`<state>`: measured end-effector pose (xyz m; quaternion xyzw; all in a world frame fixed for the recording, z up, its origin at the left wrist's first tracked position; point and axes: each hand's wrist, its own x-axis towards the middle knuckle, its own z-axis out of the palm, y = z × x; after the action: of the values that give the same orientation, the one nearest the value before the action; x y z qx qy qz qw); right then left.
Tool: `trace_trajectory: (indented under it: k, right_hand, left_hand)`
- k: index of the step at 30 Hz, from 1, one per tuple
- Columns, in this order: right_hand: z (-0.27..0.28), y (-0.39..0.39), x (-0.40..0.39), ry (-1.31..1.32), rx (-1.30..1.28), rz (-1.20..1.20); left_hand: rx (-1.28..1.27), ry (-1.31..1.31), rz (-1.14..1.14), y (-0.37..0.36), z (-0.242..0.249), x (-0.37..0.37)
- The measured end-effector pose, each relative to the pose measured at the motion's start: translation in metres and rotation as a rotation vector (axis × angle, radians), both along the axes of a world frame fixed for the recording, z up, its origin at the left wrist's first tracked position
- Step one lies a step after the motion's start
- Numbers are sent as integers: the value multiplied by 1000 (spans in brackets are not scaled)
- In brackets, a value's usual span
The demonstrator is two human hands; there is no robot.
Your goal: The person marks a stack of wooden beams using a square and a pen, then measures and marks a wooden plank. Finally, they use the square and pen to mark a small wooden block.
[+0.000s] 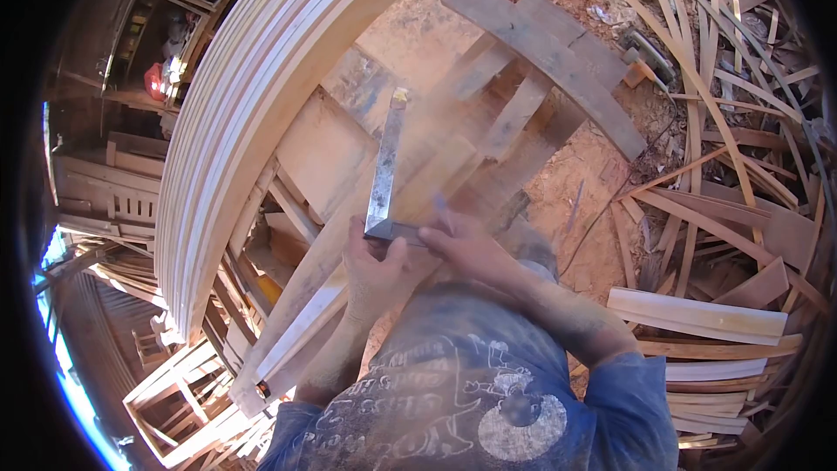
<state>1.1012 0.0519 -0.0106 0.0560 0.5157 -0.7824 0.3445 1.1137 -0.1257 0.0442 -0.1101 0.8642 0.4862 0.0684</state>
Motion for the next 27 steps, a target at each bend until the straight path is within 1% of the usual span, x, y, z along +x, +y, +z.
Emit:
trace_trajectory:
  k: [2,3,5,8,9,11,14,18,21,23,24,27]
  right_hand:
    - [-1,10,0,248,78,-120]
    - [2,18,0,263,171,-118]
    - [19,37,-7,291,358,-119]
    - [2,48,-12,307,340,-118]
    - [-1,49,-15,328,325,-127]
    - [2,51,-19,270,315,-117]
    - [6,54,-24,242,333,-111]
    - [1,53,-25,258,299,-160]
    - [-11,60,-22,222,369,-170]
    - [-10,71,-25,161,399,-243]
    - [-7,74,-27,131,414,-278]
    - [10,74,-38,277,358,-429]
  left_hand:
    - [-114,44,-108,-11,-7,-1]
    - [-191,91,-162,-13,-6,-2]
    - [-427,274,-296,-8,13,-16]
    - [-455,438,-596,-10,12,-39]
    - [-475,442,-644,-11,11,-44]
    - [-513,446,-744,-12,4,-51]
    - [-525,439,-767,-19,-17,-57]
    - [-523,470,-699,-16,-23,-56]
    - [-499,487,-670,-17,-29,-53]
    - [-466,527,-631,-16,-31,-52]
    - [-471,505,-630,-15,-29,-52]
    - [-484,468,-642,-14,-26,-52]
